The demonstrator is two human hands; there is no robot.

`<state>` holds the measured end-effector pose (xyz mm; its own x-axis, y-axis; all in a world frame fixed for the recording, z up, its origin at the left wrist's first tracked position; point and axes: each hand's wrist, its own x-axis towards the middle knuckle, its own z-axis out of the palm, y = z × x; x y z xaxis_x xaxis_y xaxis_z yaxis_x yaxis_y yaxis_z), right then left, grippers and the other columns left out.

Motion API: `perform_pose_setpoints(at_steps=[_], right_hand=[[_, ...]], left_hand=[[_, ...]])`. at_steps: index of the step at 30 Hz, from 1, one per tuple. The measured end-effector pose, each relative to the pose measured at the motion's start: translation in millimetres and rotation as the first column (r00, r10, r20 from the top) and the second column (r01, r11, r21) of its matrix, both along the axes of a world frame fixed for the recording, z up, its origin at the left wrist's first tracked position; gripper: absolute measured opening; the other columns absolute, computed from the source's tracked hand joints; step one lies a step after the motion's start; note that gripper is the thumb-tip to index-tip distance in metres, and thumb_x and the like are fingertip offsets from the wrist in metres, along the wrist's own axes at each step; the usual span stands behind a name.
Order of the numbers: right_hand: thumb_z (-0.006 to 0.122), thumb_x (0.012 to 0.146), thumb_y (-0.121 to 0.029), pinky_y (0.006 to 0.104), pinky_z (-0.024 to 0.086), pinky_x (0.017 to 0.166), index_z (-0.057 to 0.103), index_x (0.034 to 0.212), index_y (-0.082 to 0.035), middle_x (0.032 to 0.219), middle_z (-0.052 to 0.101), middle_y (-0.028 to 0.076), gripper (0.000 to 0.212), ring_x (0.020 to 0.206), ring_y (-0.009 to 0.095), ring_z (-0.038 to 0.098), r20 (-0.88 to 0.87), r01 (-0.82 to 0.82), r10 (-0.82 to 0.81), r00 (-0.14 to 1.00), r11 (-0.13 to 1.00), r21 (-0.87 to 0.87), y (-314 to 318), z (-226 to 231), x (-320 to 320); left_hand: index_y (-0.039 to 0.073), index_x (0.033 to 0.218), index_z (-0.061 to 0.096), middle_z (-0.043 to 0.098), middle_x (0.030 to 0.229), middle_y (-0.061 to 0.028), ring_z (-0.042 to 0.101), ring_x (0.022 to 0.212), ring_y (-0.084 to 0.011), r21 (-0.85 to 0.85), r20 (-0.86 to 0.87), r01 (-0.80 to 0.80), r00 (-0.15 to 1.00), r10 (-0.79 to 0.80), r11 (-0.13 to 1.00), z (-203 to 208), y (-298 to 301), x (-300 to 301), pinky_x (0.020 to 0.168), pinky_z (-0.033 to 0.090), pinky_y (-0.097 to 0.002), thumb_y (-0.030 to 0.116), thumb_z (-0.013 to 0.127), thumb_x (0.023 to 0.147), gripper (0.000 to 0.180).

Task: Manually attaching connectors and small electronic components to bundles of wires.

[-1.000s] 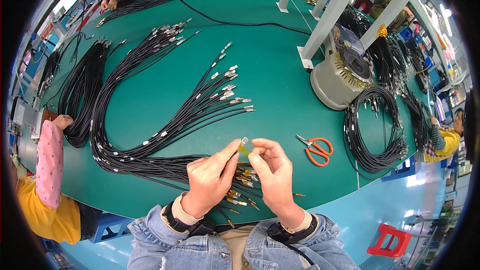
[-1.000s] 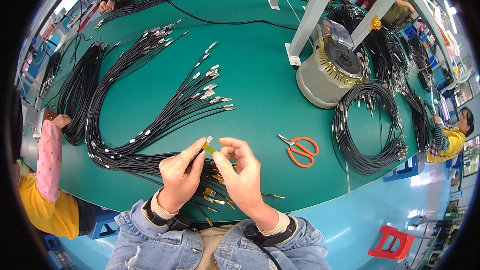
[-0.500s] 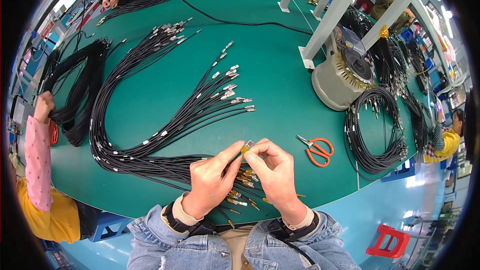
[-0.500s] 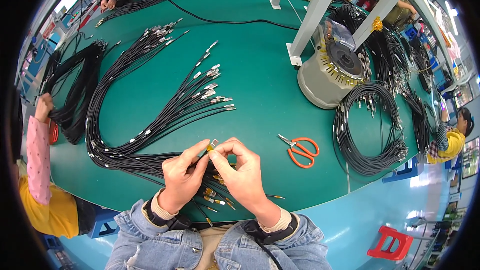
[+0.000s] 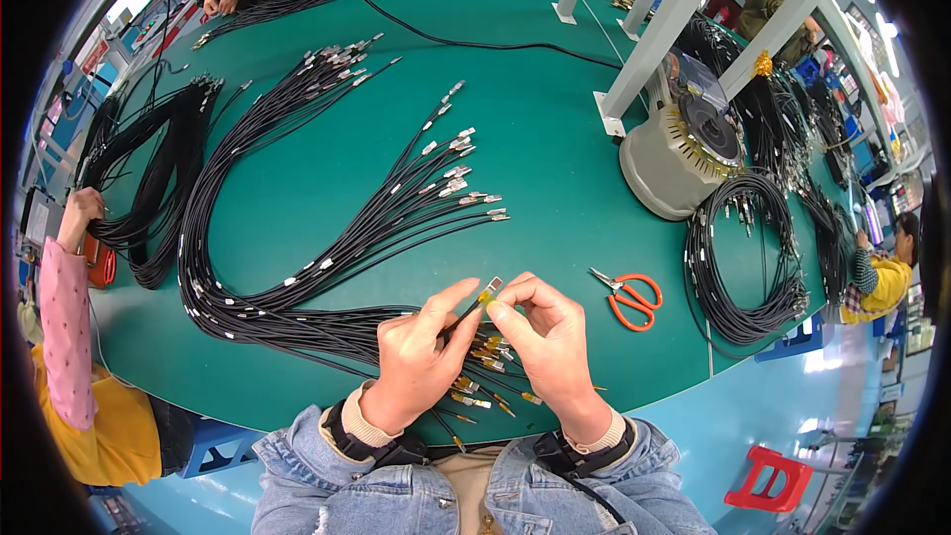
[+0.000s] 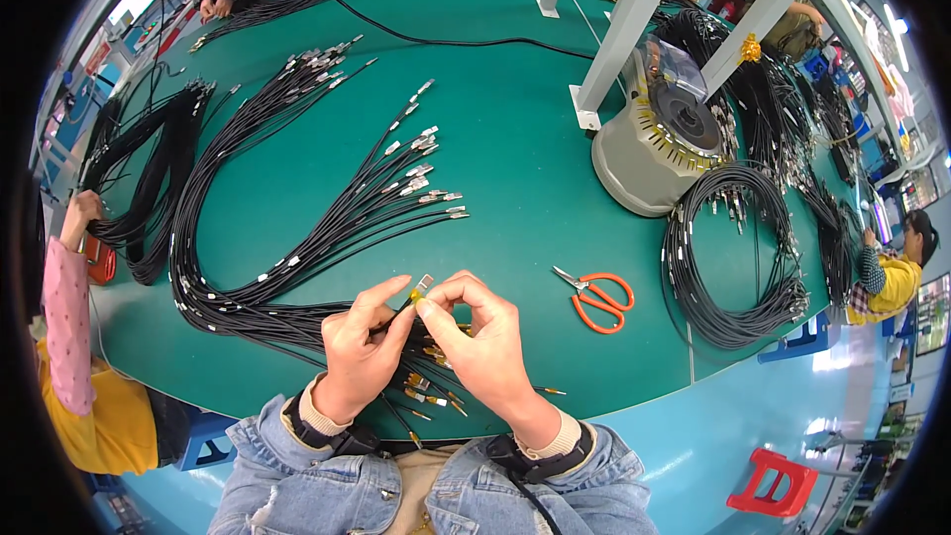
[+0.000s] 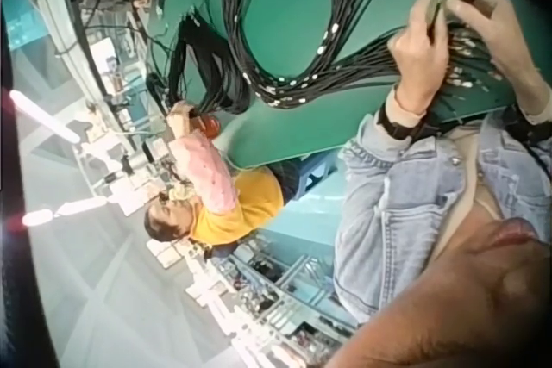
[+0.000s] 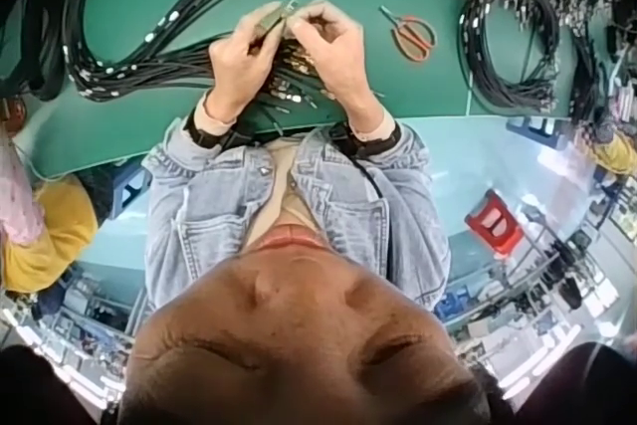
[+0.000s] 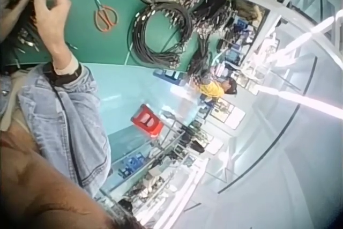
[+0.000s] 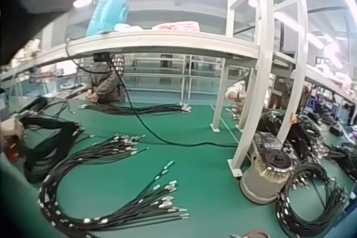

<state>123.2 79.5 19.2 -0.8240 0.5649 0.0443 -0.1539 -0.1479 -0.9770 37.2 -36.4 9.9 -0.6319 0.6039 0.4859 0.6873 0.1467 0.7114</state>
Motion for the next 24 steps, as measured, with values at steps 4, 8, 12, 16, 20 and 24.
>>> perform_pose_setpoints(at_steps=[4,8,12,16,20,24], right_hand=[[0.062,0.082,-0.001,0.0228,0.041,0.069,0.059,0.081,0.001,0.08,0.056,0.002,0.003,0.075,0.009,0.049,0.013,0.014,-0.014,1.0,1.0,0.007,0.4,-1.0,-1.1],[0.062,0.082,-0.001,0.0227,0.041,0.069,0.059,0.08,0.001,0.08,0.056,0.002,0.003,0.074,0.008,0.049,0.025,0.022,-0.022,0.999,1.0,0.005,0.4,-2.5,-1.2],[0.062,0.082,-0.001,0.0225,0.041,0.069,0.059,0.08,0.001,0.079,0.056,0.002,0.004,0.074,0.008,0.048,0.026,0.025,-0.025,0.999,1.0,0.007,0.2,-2.7,-1.2],[0.061,0.082,-0.001,0.0224,0.041,0.069,0.059,0.08,0.001,0.079,0.056,0.002,0.004,0.074,0.008,0.048,0.029,0.027,-0.027,0.999,1.0,0.007,0.2,-3.0,-0.8],[0.059,0.084,0.0,0.0233,0.041,0.071,0.059,0.083,0.002,0.083,0.056,0.002,0.002,0.077,0.009,0.05,0.048,0.003,-0.003,0.999,1.0,-0.002,-0.9,-0.4,2.0],[0.06,0.084,-0.002,0.0226,0.041,0.07,0.061,0.086,0.002,0.083,0.057,0.002,0.004,0.078,0.008,0.051,0.054,0.006,-0.004,0.999,0.999,-0.051,-5.0,4.6,3.8]], left_hand=[[0.005,0.108,0.06,0.057,0.056,-0.0049,0.051,0.04,-0.0124,0.037,-0.012,0.013,1.0,-0.013,0.999,-0.3,0.8,-0.3,0.04,0.038,-0.0258,0.0,0.07,0.073,0.036],[0.005,0.108,0.061,0.06,0.06,-0.0061,0.053,0.042,-0.0128,0.04,-0.043,0.02,0.999,-0.019,0.999,0.5,0.5,-0.8,0.04,0.04,-0.0252,0.0,0.07,0.073,0.036],[0.005,0.107,0.062,0.063,0.064,-0.0075,0.055,0.044,-0.014,0.071,-0.058,0.03,0.998,-0.026,0.997,0.4,2.0,-0.6,0.042,0.042,-0.0249,0.0,0.07,0.074,0.034],[0.005,0.106,0.063,0.065,0.068,-0.0085,0.057,0.046,-0.0151,0.111,-0.086,0.04,0.996,-0.031,0.993,-0.1,3.9,-1.1,0.043,0.043,-0.025,0.0,0.069,0.075,0.032],[0.004,0.105,0.064,0.064,0.068,-0.0084,0.057,0.046,-0.0156,0.102,-0.127,0.022,0.992,-0.009,0.995,-2.4,3.5,-2.1,0.044,0.044,-0.0253,0.001,0.068,0.075,0.03],[0.004,0.105,0.064,0.065,0.068,-0.0087,0.058,0.047,-0.0157,0.087,-0.127,0.02,0.992,-0.009,0.996,-1.7,3.0,-1.5,0.044,0.044,-0.0253,0.001,0.067,0.076,0.029]])
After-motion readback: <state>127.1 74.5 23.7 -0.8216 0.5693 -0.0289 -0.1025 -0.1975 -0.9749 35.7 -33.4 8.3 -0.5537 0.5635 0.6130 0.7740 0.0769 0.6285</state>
